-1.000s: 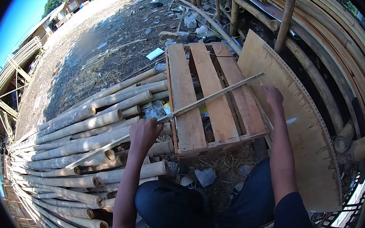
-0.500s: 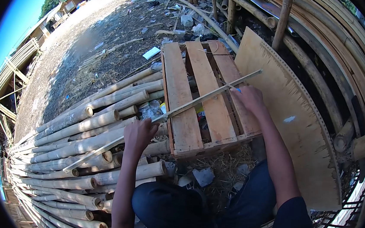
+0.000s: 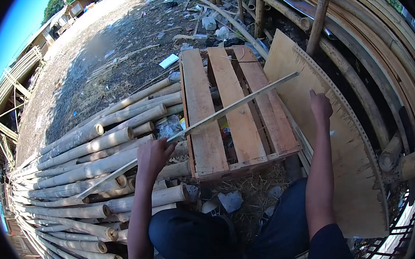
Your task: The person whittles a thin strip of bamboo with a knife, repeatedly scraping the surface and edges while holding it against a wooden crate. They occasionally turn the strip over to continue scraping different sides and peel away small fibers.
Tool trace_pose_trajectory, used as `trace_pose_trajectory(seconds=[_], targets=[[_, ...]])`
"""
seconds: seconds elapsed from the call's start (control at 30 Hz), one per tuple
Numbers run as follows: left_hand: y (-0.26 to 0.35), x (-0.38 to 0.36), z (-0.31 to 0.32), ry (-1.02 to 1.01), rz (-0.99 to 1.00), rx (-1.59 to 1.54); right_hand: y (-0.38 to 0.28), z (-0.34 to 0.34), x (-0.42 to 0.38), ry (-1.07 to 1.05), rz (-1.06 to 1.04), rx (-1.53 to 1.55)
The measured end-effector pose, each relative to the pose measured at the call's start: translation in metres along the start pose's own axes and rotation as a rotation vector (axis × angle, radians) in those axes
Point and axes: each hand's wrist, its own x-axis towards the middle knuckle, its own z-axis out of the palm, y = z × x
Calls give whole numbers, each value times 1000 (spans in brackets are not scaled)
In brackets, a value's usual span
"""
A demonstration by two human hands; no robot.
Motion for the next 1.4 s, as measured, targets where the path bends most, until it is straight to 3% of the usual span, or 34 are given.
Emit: trace_pose_trajectory(seconds=[0.13,0.2,0.47,0.57,0.7,0.97,1.07,1.2,1.27,1.4], targets=[[-3,2,2,30,16,102,-7,-6,-8,-34,-211,196],[-3,3,5,45,20,100,-37,-18,-37,-288,-270,301],[1,0,8,81,45,71,-109,23,-150,-420,-847,91],[3,0,6,79,37,65,-123,17,-183,-495,-881,129],[4,-1,5,91,26,36,-116,24,-164,-446,-890,121],[0,1,9,100,61,90,-39,50,-21,-236,-374,143],[0,1,8,96,61,87,-22,56,-5,-245,-275,226],[0,3,9,75,51,109,-42,50,-31,-293,-400,230],[0,3,6,62,49,98,-54,54,-45,-430,-665,235],[-10,-4,-3,69,51,113,-56,36,-56,-499,-743,254]])
